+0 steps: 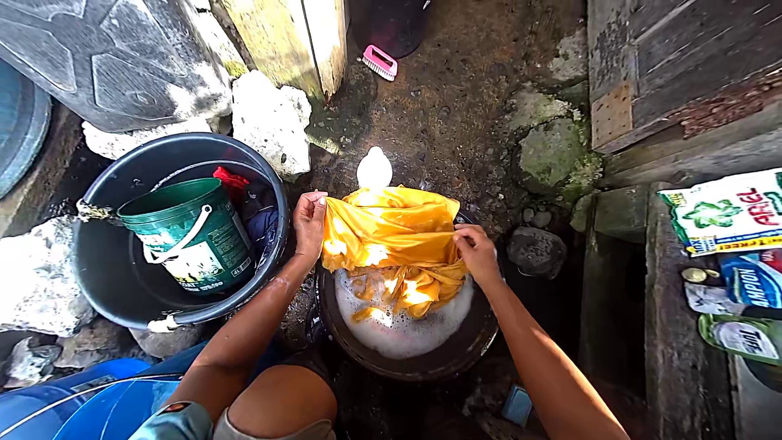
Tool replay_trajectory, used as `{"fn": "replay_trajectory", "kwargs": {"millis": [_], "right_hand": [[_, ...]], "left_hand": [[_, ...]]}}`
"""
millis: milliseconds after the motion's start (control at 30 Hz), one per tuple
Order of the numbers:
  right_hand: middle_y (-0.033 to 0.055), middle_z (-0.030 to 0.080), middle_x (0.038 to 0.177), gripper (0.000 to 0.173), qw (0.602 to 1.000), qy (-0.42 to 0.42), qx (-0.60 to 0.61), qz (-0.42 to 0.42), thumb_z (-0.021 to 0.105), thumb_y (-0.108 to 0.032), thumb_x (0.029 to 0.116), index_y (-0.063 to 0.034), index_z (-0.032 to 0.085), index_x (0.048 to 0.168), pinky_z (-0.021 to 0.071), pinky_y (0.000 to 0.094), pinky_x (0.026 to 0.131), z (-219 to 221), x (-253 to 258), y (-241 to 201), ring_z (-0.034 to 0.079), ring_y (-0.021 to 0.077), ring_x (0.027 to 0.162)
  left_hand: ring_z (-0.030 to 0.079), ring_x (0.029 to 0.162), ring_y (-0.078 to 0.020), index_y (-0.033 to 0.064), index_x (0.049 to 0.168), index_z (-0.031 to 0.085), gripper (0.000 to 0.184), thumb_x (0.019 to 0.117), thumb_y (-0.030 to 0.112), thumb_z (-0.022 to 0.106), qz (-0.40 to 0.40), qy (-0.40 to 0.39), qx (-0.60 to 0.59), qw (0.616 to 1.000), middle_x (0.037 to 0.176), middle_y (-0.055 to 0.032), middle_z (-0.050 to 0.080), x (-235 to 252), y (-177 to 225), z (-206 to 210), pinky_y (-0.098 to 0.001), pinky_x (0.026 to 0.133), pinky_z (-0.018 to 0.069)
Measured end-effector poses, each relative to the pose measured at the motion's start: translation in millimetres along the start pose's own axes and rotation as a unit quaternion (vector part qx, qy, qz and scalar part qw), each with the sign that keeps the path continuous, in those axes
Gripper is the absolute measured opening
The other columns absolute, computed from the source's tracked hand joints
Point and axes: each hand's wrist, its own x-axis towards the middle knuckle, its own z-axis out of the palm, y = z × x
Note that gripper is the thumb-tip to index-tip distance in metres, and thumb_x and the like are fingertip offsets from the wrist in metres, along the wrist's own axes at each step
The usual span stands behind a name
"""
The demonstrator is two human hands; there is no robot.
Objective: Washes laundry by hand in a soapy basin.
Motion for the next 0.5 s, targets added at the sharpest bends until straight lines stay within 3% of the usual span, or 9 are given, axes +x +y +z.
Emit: {"fn": "replay_trajectory", "kwargs": {"millis": [67,167,367,500], "right_hand": [[0.0168,0.066,0.121,0.021,0.989,0.044,0.122,0.07,0.056,-0.011,0.1036,0.0054,0.065,0.114,0.0505,0.0414,0.099,-11,5,2,0.063,0.0204,0.112],[0.0065,0.061,0.097,0.015,0.97,0.105,0.191,0.109,0.058,-0.011,0.1029,0.0016,0.064,0.106,0.05,0.0332,0.086,-19,9,2,0.057,0.0099,0.089],[0.0052,0.06,0.094,0.011,0.958,0.14,0.22,0.123,0.057,-0.009,0.1027,0.0015,0.062,0.104,0.0534,0.0312,0.083,-28,14,-3,0.06,0.0093,0.085],[0.0064,0.061,0.096,0.012,0.957,0.144,0.221,0.118,0.058,-0.01,0.1025,0.001,0.063,0.104,0.0532,0.0327,0.083,-34,19,-4,0.059,0.0105,0.086]], "left_hand": [[0.062,0.092,-0.0037,0.002,0.121,0.061,0.02,0.1055,0.011,0.052,-0.001,-0.001,0.0,1.0,0.107,-0.0046,0.065,2,-2,0,-0.0227,0.085,0.052],[0.063,0.09,-0.0042,0.003,0.12,0.062,0.019,0.1055,0.012,0.053,0.007,-0.008,0.013,1.0,0.106,-0.0047,0.066,8,-5,2,-0.0229,0.083,0.0526],[0.063,0.091,-0.0058,-0.0002,0.118,0.065,0.02,0.1045,0.011,0.055,0.045,-0.015,0.04,0.998,0.107,-0.0082,0.068,24,-18,6,-0.0244,0.084,0.0528],[0.063,0.089,-0.0059,0.0051,0.12,0.065,0.021,0.1056,0.017,0.055,0.043,-0.022,0.046,0.998,0.107,-0.0045,0.067,25,-12,3,-0.0255,0.083,0.0532]]}}
